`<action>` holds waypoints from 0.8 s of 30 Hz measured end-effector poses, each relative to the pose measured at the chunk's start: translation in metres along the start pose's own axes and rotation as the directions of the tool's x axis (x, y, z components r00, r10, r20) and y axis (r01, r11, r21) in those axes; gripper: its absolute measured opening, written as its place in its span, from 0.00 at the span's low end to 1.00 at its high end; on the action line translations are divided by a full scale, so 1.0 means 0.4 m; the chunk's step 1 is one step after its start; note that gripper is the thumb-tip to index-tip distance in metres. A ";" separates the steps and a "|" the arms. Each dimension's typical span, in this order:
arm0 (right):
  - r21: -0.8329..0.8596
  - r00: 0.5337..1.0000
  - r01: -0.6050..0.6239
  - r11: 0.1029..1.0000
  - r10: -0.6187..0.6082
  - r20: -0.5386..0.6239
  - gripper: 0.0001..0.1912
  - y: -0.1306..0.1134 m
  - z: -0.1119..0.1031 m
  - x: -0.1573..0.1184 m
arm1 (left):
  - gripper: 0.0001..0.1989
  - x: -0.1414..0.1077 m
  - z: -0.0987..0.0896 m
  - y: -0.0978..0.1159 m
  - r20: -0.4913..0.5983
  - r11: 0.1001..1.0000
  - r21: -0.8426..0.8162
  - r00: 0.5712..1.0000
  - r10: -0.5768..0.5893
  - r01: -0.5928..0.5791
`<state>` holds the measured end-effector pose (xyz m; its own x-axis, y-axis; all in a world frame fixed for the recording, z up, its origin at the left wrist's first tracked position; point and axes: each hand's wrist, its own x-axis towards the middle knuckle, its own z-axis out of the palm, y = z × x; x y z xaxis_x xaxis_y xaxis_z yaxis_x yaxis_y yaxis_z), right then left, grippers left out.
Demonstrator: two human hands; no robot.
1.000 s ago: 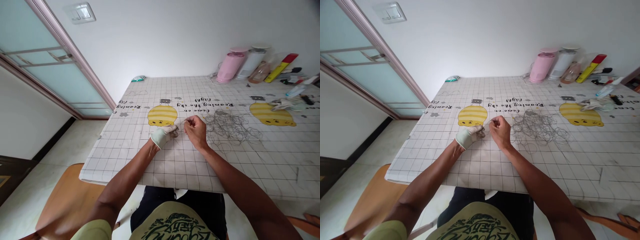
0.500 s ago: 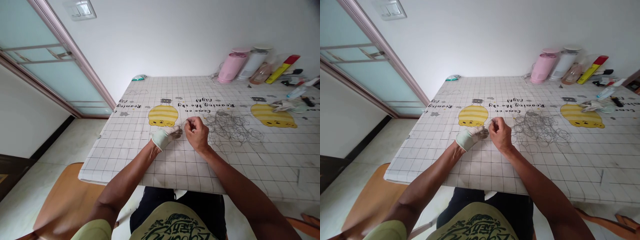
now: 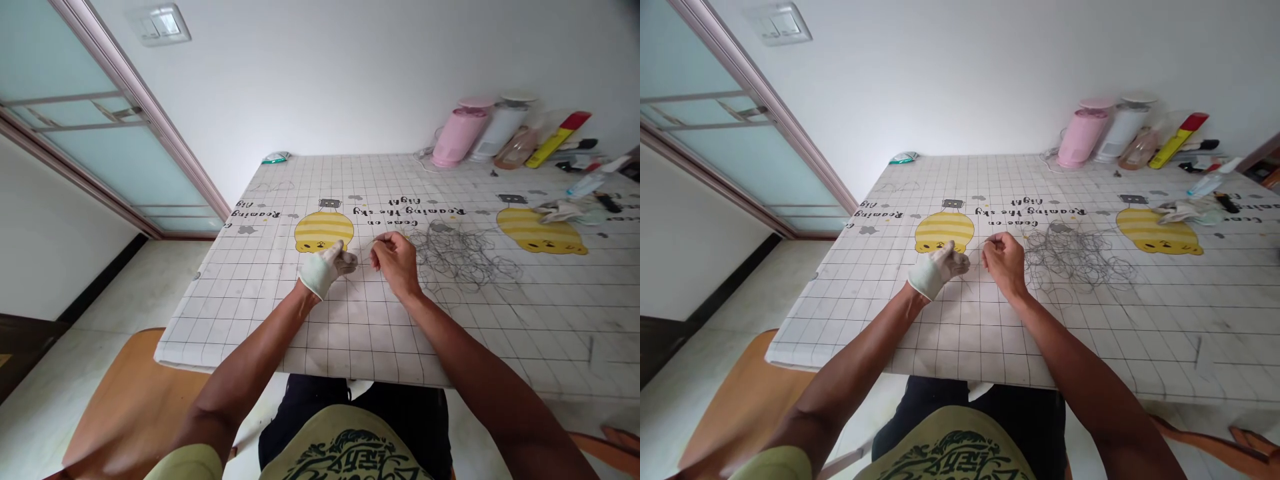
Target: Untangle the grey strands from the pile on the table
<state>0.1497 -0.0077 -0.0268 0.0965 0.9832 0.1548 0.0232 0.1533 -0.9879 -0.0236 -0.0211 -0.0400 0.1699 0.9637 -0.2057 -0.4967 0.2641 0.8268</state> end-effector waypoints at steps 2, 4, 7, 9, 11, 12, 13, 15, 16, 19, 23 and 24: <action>0.137 0.994 -0.097 0.986 0.089 0.062 0.02 0.000 -0.008 0.009 | 0.26 -0.001 -0.007 0.012 -0.076 0.997 0.060 0.996 0.051 -0.046; 0.247 0.980 -0.180 0.952 0.152 0.128 0.03 0.001 -0.016 0.017 | 0.29 -0.001 -0.015 0.023 -0.125 0.996 0.079 0.991 0.050 -0.040; 0.343 0.948 -0.284 0.895 0.208 0.241 0.07 -0.002 -0.025 0.022 | 0.33 0.003 -0.025 0.035 -0.151 0.999 0.035 0.988 0.027 -0.022; 0.393 0.934 -0.314 0.864 0.208 0.289 0.08 -0.005 -0.027 0.022 | 0.34 0.012 -0.027 0.038 -0.161 0.999 -0.042 0.987 0.028 -0.035; 0.448 0.941 -0.298 0.843 0.180 0.286 0.08 -0.008 -0.026 0.018 | 0.35 0.024 -0.026 0.038 -0.201 0.989 -0.136 0.979 0.033 -0.061; 0.472 0.949 -0.276 0.838 0.160 0.270 0.07 -0.009 -0.023 0.016 | 0.35 0.030 -0.025 0.039 -0.230 0.980 -0.181 0.972 0.043 -0.086; 0.489 0.958 -0.249 0.836 0.139 0.251 0.07 -0.010 -0.021 0.014 | 0.34 0.034 -0.024 0.040 -0.257 0.969 -0.217 0.964 0.061 -0.120; 0.498 0.969 -0.204 0.843 0.100 0.227 0.07 -0.010 -0.015 0.011 | 0.33 0.037 -0.025 0.045 -0.293 0.947 -0.253 0.949 0.119 -0.197; 0.494 0.971 -0.189 0.849 0.087 0.223 0.07 -0.009 -0.013 0.010 | 0.32 0.036 -0.027 0.048 -0.294 0.941 -0.251 0.944 0.149 -0.227; 0.471 0.976 -0.164 0.867 0.074 0.205 0.07 -0.004 -0.009 0.010 | 0.30 0.023 -0.033 0.056 -0.227 0.952 -0.197 0.956 0.187 -0.233; 0.463 0.983 -0.147 0.874 0.077 0.167 0.09 0.005 -0.005 0.013 | 0.25 0.006 -0.027 0.054 -0.094 0.971 -0.148 0.980 0.173 -0.186; 0.463 0.983 -0.147 0.874 0.078 0.164 0.09 0.007 -0.003 0.013 | 0.25 0.003 -0.022 0.051 -0.053 0.974 -0.150 0.986 0.161 -0.167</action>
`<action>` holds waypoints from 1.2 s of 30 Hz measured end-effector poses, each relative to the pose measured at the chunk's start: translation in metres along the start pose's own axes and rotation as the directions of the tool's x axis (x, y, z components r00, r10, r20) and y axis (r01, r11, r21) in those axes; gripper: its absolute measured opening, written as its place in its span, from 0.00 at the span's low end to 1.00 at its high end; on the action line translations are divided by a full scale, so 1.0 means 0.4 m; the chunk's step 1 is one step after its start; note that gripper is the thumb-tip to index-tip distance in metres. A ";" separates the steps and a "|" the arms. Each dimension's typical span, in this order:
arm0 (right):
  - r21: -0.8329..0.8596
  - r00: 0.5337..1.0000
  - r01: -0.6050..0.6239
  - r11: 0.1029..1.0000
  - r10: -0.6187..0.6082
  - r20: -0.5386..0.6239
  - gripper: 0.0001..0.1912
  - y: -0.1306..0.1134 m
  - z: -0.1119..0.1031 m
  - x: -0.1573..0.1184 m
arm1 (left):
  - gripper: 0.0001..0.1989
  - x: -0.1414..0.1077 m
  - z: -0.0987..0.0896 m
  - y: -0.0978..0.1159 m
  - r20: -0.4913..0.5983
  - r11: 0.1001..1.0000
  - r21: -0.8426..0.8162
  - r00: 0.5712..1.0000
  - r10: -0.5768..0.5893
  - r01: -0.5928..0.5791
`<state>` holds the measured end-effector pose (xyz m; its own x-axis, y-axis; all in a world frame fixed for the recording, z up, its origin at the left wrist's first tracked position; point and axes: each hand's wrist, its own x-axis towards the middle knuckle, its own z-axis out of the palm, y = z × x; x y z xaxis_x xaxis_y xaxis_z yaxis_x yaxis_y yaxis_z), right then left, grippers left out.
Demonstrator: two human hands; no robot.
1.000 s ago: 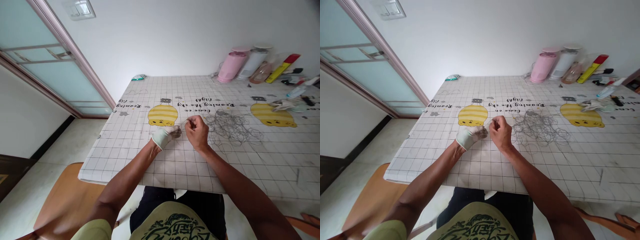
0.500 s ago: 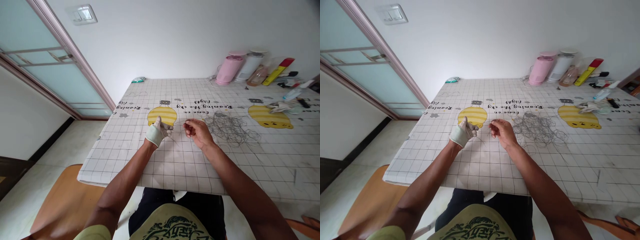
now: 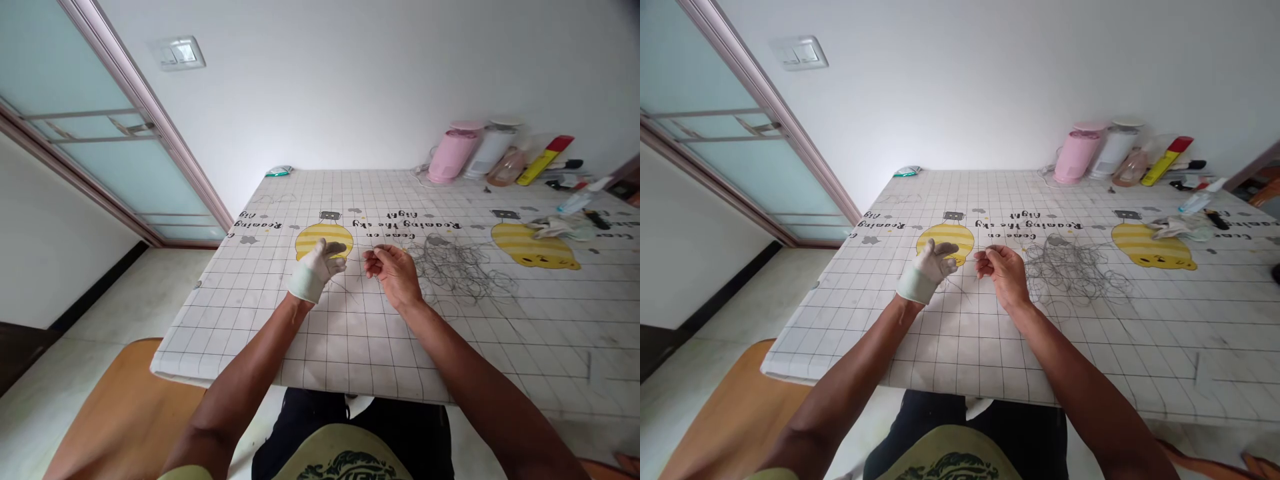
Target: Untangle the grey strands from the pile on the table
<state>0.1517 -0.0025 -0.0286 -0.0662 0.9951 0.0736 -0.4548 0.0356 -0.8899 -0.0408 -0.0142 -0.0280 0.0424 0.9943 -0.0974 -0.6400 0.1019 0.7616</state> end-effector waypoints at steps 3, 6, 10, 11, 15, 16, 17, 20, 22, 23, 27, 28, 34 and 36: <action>-0.005 1.000 0.001 1.000 -0.001 -0.011 0.09 0.002 0.007 -0.004 | 0.26 -0.005 0.013 -0.017 0.109 0.998 -0.013 0.992 -0.058 0.060; -0.046 1.000 0.002 0.999 -0.003 -0.008 0.10 -0.003 0.013 -0.012 | 0.23 -0.004 0.020 -0.033 0.170 1.000 -0.011 0.985 -0.025 0.027; -0.244 0.998 0.020 0.970 -0.004 0.065 0.08 -0.016 0.006 -0.015 | 0.22 -0.004 0.019 -0.031 0.184 1.000 -0.022 0.983 0.013 -0.009; -0.308 0.996 0.036 0.951 -0.010 0.084 0.07 -0.018 0.003 -0.015 | 0.21 -0.006 0.018 -0.027 0.152 1.000 -0.020 0.988 0.012 -0.009; -0.461 0.990 0.043 0.886 0.024 0.137 0.05 -0.025 -0.006 -0.013 | 0.21 -0.019 0.014 -0.013 0.059 0.998 -0.014 0.997 0.059 -0.058; -0.466 0.989 0.023 0.885 0.047 0.140 0.04 -0.025 -0.006 -0.013 | 0.21 -0.022 0.013 -0.012 0.054 0.997 -0.012 0.995 0.082 -0.081; -0.460 0.988 0.000 0.888 0.071 0.137 0.05 -0.026 -0.005 -0.013 | 0.22 -0.024 0.012 -0.011 0.051 0.995 -0.008 0.993 0.103 -0.103; -0.418 0.986 -0.047 0.907 0.109 0.125 0.06 -0.030 -0.002 -0.013 | 0.21 -0.026 0.012 -0.014 0.053 0.991 -0.008 0.989 0.136 -0.135; -0.398 0.987 -0.042 0.917 0.100 0.125 0.07 -0.033 -0.001 -0.015 | 0.20 -0.026 0.017 -0.019 0.090 0.995 0.004 0.991 0.102 -0.103; -0.391 0.987 -0.037 0.920 0.096 0.131 0.08 -0.035 0.000 -0.016 | 0.19 -0.026 0.021 -0.021 0.113 0.997 0.024 0.991 0.076 -0.079; -0.343 0.975 -0.069 0.937 0.135 0.175 0.10 -0.039 0.005 -0.025 | 0.12 -0.036 0.042 -0.028 0.187 0.974 0.219 0.982 0.009 -0.051; -0.321 0.972 -0.086 0.943 0.150 0.181 0.10 -0.039 0.007 -0.027 | 0.10 -0.039 0.046 -0.027 0.190 0.958 0.280 0.982 0.016 -0.070; -0.161 0.928 -0.302 0.939 0.329 0.176 0.14 -0.044 0.015 -0.040 | 0.06 -0.059 0.051 -0.008 0.127 0.773 0.593 0.975 0.184 -0.224; -0.138 0.913 -0.348 0.927 0.369 0.176 0.15 -0.046 0.019 -0.043 | 0.06 -0.059 0.050 -0.011 0.112 0.770 0.598 0.975 0.194 -0.222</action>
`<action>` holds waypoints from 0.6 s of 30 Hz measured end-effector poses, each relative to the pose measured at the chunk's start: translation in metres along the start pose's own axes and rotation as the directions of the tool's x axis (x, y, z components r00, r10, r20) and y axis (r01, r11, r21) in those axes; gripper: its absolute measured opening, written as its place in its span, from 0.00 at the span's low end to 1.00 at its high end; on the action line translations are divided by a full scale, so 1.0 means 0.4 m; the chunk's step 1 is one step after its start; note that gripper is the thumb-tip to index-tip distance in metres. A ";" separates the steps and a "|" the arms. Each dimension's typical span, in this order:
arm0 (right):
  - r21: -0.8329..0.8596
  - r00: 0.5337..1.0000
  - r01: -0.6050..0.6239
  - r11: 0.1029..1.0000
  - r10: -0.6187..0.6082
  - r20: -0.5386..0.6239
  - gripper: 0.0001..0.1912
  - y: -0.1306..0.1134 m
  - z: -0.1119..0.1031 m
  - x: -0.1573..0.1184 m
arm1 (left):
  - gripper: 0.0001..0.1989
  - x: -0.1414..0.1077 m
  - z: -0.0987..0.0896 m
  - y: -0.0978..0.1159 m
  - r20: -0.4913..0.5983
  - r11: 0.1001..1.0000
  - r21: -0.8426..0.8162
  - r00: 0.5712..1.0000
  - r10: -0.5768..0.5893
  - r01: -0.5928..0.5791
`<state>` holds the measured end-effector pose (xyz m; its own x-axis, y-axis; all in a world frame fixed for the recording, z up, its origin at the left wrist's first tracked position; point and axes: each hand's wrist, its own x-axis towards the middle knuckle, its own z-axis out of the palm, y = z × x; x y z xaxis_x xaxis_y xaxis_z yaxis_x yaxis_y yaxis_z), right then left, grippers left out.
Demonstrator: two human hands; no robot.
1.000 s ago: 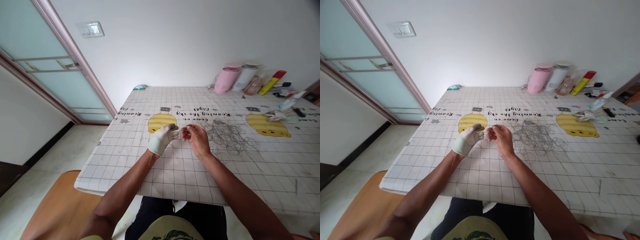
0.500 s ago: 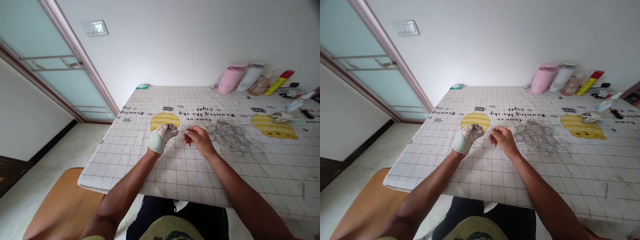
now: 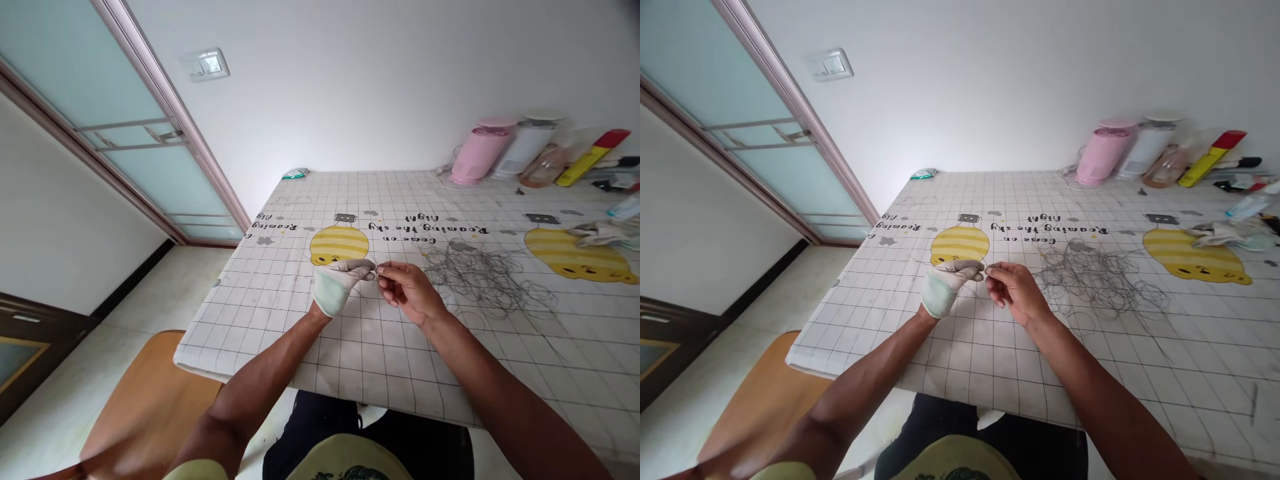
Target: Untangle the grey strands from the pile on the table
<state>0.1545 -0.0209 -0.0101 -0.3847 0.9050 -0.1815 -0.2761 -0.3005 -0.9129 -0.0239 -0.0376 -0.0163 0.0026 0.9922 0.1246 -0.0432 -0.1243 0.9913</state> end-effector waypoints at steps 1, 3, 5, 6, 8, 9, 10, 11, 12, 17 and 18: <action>-0.002 1.000 0.008 1.000 -0.008 -0.010 0.15 0.000 0.002 -0.001 | 0.06 0.001 0.001 -0.004 0.000 0.999 -0.036 1.000 -0.018 0.018; -0.037 0.996 0.074 0.997 -0.076 -0.051 0.15 0.002 0.005 -0.003 | 0.07 0.005 0.005 -0.016 0.018 0.983 -0.171 0.998 -0.064 0.066; -0.105 0.982 0.159 0.982 -0.168 -0.090 0.13 0.004 0.007 -0.005 | 0.09 0.009 0.008 -0.028 0.035 0.939 -0.329 0.995 -0.096 0.102; -0.144 0.972 0.197 0.970 -0.213 -0.101 0.11 0.006 0.006 -0.005 | 0.11 0.011 0.008 -0.032 0.031 0.912 -0.396 0.994 -0.105 0.108; -0.214 0.953 0.255 0.943 -0.282 -0.106 0.09 0.010 0.005 -0.004 | 0.16 0.012 0.005 -0.038 0.005 0.865 -0.488 0.992 -0.127 0.113; -0.240 0.946 0.274 0.931 -0.305 -0.106 0.09 0.012 0.003 -0.004 | 0.18 0.012 0.003 -0.039 -0.011 0.850 -0.514 0.990 -0.143 0.117; -0.260 0.941 0.286 0.922 -0.322 -0.107 0.09 0.014 0.002 -0.003 | 0.19 0.011 0.001 -0.040 -0.024 0.840 -0.528 0.987 -0.161 0.124; -0.274 0.937 0.292 0.917 -0.331 -0.109 0.08 0.015 0.001 -0.002 | 0.20 0.010 -0.001 -0.039 -0.030 0.833 -0.536 0.983 -0.179 0.135; -0.283 0.936 0.292 0.914 -0.334 -0.112 0.08 0.016 0.000 -0.001 | 0.20 0.010 -0.002 -0.038 -0.029 0.828 -0.540 0.980 -0.196 0.150; -0.384 0.917 0.297 0.874 -0.373 -0.139 0.07 0.018 0.002 -0.003 | 0.18 0.014 -0.004 -0.036 0.033 0.784 -0.587 0.974 -0.225 0.201; -0.408 0.915 0.301 0.862 -0.382 -0.133 0.06 0.019 0.004 -0.005 | 0.18 0.016 -0.003 -0.036 0.037 0.776 -0.598 0.973 -0.226 0.203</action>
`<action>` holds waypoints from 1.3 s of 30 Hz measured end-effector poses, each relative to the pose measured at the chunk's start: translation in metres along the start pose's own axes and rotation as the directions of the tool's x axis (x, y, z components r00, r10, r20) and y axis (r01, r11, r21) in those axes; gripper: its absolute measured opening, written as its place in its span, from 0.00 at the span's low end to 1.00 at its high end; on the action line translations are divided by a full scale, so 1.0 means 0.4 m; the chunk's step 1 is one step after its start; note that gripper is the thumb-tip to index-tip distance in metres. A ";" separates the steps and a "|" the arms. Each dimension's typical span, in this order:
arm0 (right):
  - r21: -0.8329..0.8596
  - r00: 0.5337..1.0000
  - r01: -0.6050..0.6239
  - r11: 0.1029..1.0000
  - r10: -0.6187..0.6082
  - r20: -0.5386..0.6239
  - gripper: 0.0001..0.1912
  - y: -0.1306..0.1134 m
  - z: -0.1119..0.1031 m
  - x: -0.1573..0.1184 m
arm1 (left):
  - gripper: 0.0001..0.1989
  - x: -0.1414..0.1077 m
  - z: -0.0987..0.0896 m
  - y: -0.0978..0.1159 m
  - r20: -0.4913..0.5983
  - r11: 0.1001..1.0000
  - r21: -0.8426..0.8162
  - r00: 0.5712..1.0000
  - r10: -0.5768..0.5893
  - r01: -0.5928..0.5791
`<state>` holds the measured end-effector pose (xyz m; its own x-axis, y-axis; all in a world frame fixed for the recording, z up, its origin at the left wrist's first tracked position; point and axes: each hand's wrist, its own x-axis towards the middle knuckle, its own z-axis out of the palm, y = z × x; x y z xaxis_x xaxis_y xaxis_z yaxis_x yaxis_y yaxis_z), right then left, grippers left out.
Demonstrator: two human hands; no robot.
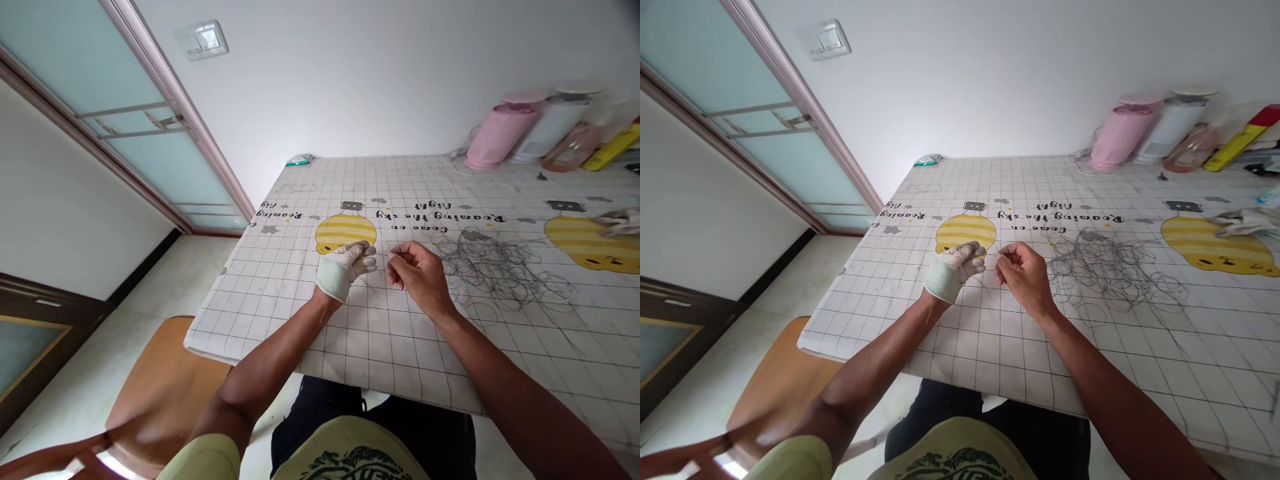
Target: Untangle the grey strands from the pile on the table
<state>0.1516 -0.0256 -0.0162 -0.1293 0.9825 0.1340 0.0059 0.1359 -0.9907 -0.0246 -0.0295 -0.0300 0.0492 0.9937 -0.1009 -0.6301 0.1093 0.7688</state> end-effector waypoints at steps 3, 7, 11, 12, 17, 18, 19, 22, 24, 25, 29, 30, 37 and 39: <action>-0.049 0.999 0.033 0.998 -0.032 0.032 0.06 0.005 0.015 -0.014 | 0.18 0.001 0.000 0.000 -0.015 1.000 -0.013 1.000 0.019 -0.019; -0.113 0.995 0.067 0.991 -0.058 0.077 0.06 0.019 0.037 -0.036 | 0.18 -0.003 -0.001 0.003 -0.047 0.997 0.024 0.996 0.075 -0.074; -0.173 0.976 0.136 0.975 -0.102 0.193 0.10 0.010 0.010 -0.029 | 0.12 -0.003 -0.010 0.016 -0.069 0.991 0.127 0.997 0.045 -0.036; -0.165 0.971 0.152 0.975 -0.116 0.208 0.13 0.003 -0.006 -0.020 | 0.11 -0.003 -0.012 0.020 -0.063 0.987 0.159 0.998 0.030 -0.019; -0.053 0.985 0.164 0.985 -0.160 0.070 0.22 -0.018 -0.071 0.039 | 0.11 -0.013 -0.003 0.028 0.004 0.938 0.341 0.997 -0.077 0.071; -0.047 0.985 0.156 0.987 -0.151 0.080 0.22 -0.015 -0.075 0.046 | 0.11 -0.017 0.004 0.025 0.011 0.913 0.396 0.994 -0.112 0.099; -0.044 0.984 0.146 0.988 -0.141 0.107 0.22 -0.011 -0.075 0.050 | 0.11 -0.022 0.011 0.021 0.011 0.880 0.458 0.989 -0.144 0.123; -0.074 0.974 0.167 0.983 -0.152 0.170 0.21 0.004 -0.061 0.049 | 0.10 -0.038 0.035 0.001 0.010 0.776 0.609 0.977 -0.213 0.162; -0.133 0.964 0.230 0.964 -0.207 0.169 0.18 0.009 -0.050 0.041 | 0.10 -0.046 0.046 -0.013 0.007 0.732 0.658 0.971 -0.240 0.176; -0.160 0.958 0.263 0.951 -0.238 0.161 0.16 0.010 -0.046 0.037 | 0.10 -0.049 0.050 -0.018 0.000 0.713 0.677 0.968 -0.250 0.184; -0.215 0.948 0.315 0.924 -0.295 0.118 0.13 0.007 -0.041 0.027 | 0.10 -0.052 0.063 -0.020 -0.045 0.606 0.768 0.961 -0.272 0.207; -0.228 0.948 0.315 0.921 -0.298 0.110 0.12 0.006 -0.042 0.026 | 0.11 -0.052 0.065 -0.017 -0.051 0.582 0.785 0.958 -0.281 0.212; -0.331 0.918 0.392 0.858 -0.390 0.074 0.09 0.011 -0.039 0.027 | 0.12 -0.055 0.066 -0.005 -0.024 0.499 0.844 0.943 -0.333 0.198; -0.306 0.931 0.361 0.881 -0.359 0.067 0.10 0.012 -0.039 0.026 | 0.12 -0.058 0.068 -0.002 -0.017 0.517 0.832 0.941 -0.338 0.201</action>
<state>0.1658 -0.0127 -0.0190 -0.1891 0.8575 0.4786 0.2616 0.5137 -0.8171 -0.0042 -0.0519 -0.0109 0.2464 0.8977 -0.3653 0.3285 0.2772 0.9029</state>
